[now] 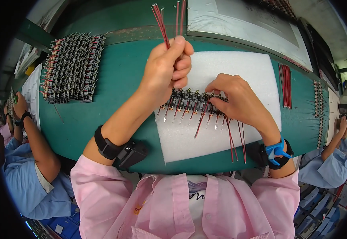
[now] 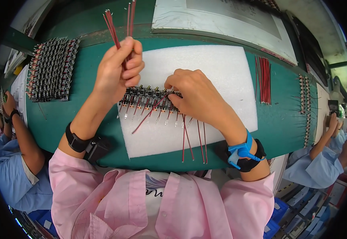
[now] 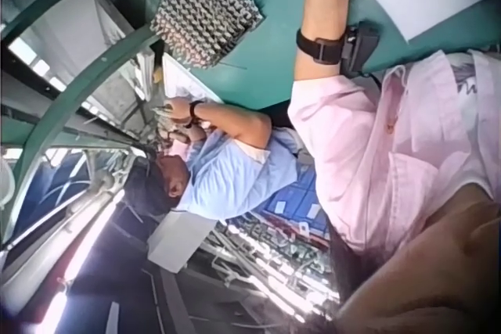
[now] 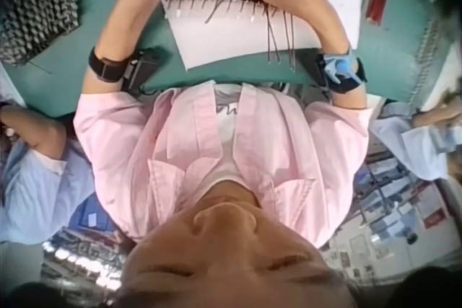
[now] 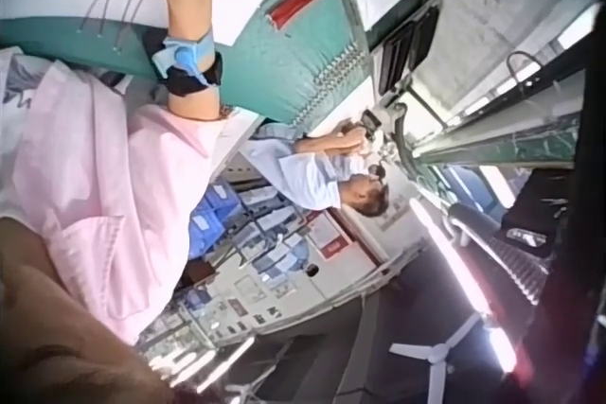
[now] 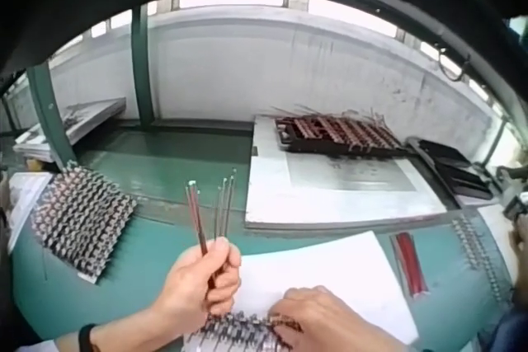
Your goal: Inserting thin wires into plastic connector housings on an assembly line.
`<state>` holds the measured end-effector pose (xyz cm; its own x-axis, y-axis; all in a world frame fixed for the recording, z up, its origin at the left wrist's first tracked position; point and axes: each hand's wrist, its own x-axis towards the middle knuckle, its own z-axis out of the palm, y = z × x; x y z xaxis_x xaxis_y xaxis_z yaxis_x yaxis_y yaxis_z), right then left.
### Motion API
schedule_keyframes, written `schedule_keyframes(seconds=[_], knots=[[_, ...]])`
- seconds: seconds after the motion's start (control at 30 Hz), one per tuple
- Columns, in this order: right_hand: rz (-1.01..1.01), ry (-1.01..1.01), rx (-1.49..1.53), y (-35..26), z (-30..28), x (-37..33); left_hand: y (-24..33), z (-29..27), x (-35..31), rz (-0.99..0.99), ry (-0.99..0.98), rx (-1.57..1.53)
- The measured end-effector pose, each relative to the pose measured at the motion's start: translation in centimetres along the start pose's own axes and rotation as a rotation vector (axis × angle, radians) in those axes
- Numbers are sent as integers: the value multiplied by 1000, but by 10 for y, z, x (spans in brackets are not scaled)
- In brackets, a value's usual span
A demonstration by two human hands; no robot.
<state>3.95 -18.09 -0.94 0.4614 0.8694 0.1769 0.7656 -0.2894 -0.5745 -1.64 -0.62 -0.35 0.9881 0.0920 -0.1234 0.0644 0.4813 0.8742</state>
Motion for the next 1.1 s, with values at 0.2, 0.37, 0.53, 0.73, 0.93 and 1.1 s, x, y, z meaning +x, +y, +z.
schedule_keyframes(seconds=[0.2, 0.37, 0.53, 0.73, 0.93, 1.1], knots=[[141, 45, 196, -2, -14, 11, -17, 15, 11, 40, 93, -91], [329, 145, 581, -7, -8, 26, -19, 24, 16, 62, -123, -68], [413, 95, 735, -4, -13, 26, -17, 29, 18, 136, -56, 21], [416, 79, 858, 2, -13, 26, -14, 11, 18, 239, 56, 274], [419, 32, 892, 3, -9, 27, -16, 16, 11, 252, 68, 487], [382, 62, 973, 4, -8, 27, -14, 4, 12, 301, 109, 506]])
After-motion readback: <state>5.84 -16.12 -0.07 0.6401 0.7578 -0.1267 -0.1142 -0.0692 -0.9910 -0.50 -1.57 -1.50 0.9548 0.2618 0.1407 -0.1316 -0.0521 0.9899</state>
